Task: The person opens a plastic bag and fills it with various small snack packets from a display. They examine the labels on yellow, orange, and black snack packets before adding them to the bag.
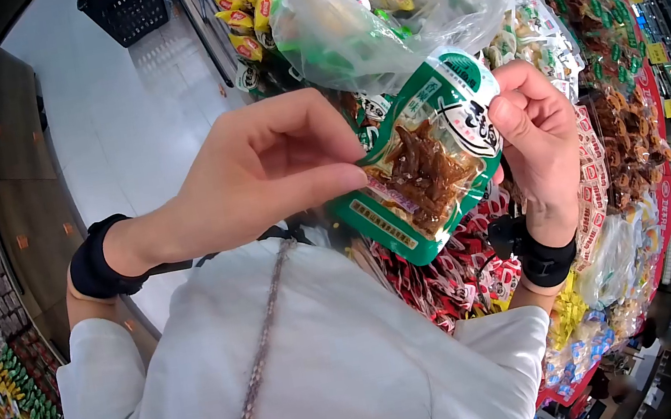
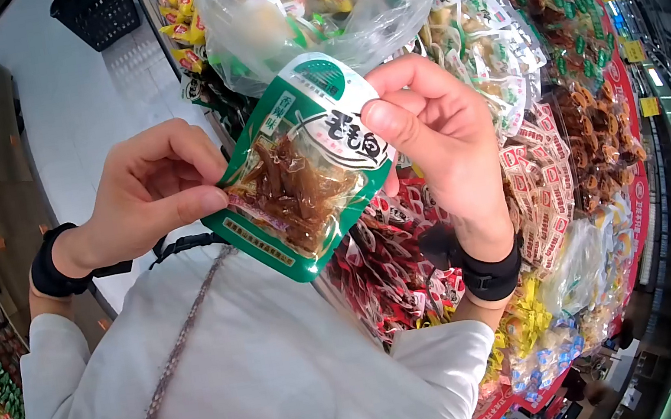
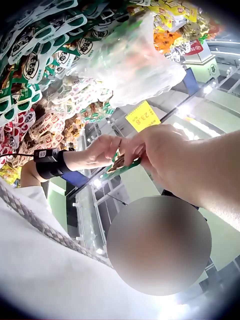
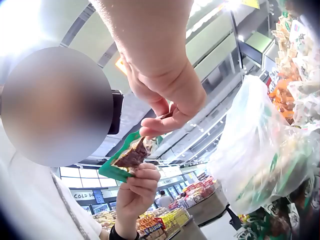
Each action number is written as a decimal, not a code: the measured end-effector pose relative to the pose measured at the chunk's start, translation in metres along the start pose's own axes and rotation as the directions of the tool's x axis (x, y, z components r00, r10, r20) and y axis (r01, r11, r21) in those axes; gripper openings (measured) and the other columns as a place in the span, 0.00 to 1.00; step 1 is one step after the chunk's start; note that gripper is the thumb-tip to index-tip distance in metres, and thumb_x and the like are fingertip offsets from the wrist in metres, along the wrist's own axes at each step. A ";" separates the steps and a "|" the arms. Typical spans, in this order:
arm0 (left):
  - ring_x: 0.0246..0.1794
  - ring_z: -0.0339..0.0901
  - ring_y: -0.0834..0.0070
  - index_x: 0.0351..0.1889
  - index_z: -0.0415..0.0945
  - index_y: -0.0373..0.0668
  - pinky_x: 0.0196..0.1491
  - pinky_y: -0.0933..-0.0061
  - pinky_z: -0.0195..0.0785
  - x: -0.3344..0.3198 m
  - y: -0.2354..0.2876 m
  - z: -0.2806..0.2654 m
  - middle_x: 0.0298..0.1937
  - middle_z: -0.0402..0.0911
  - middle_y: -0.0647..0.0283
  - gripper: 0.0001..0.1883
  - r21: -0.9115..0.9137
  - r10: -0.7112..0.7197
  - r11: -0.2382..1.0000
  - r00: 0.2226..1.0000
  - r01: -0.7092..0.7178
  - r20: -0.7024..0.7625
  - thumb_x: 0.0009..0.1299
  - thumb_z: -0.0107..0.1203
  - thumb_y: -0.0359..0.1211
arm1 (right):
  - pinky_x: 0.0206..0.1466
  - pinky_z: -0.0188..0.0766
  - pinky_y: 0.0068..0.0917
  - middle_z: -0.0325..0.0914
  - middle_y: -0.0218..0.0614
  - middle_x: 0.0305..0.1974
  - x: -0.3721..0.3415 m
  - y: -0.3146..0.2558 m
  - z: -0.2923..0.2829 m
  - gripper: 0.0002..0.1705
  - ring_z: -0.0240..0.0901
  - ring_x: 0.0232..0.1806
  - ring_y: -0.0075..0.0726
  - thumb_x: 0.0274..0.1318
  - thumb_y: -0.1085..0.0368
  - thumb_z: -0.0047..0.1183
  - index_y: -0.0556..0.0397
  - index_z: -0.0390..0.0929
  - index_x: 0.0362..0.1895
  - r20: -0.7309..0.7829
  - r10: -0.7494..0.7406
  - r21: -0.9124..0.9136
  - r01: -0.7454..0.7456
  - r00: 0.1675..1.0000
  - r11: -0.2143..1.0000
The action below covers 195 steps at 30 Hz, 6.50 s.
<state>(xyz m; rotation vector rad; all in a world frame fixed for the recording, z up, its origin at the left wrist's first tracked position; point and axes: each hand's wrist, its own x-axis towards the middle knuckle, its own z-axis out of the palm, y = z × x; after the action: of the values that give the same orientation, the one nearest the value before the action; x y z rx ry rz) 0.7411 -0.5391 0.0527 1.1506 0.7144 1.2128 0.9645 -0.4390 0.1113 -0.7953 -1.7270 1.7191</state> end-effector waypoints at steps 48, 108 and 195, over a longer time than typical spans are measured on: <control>0.29 0.69 0.78 0.31 0.77 0.45 0.34 0.75 0.57 0.004 -0.003 -0.011 0.33 0.73 0.71 0.11 0.740 0.683 -0.514 0.315 -0.434 0.659 0.48 0.59 0.27 | 0.22 0.68 0.23 0.69 0.47 0.42 -0.018 0.022 0.026 0.38 0.71 0.30 0.38 0.59 0.39 0.22 0.65 0.58 0.52 -0.002 -0.108 0.141 0.108 0.994 0.984; 0.30 0.67 0.87 0.29 0.70 0.33 0.35 0.84 0.60 -0.007 0.004 -0.009 0.26 0.72 0.71 0.08 0.287 0.299 0.918 0.953 -0.274 -0.048 0.61 0.55 0.30 | 0.16 0.49 0.09 0.69 0.24 0.21 -0.007 0.011 0.050 0.10 0.59 0.16 0.11 0.60 0.62 0.41 0.55 0.69 0.31 -0.150 -0.154 -0.155 0.131 0.977 0.979; 0.43 0.73 0.77 0.45 0.72 0.32 0.51 0.77 0.61 0.006 -0.010 -0.012 0.40 0.77 0.60 0.17 -0.016 0.105 0.994 0.986 -0.108 -0.131 0.68 0.44 0.37 | 0.11 0.53 0.20 0.46 0.25 0.14 -0.017 0.045 0.073 0.35 0.53 0.12 0.21 0.29 0.72 0.49 0.43 0.71 0.52 0.368 -0.543 -0.923 0.366 0.755 -0.117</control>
<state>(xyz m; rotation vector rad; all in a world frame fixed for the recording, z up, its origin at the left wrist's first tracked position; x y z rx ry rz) 0.7356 -0.5290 0.0404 1.1088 0.7423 1.3928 0.9215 -0.5001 0.0661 -0.5611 -2.5438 -0.3288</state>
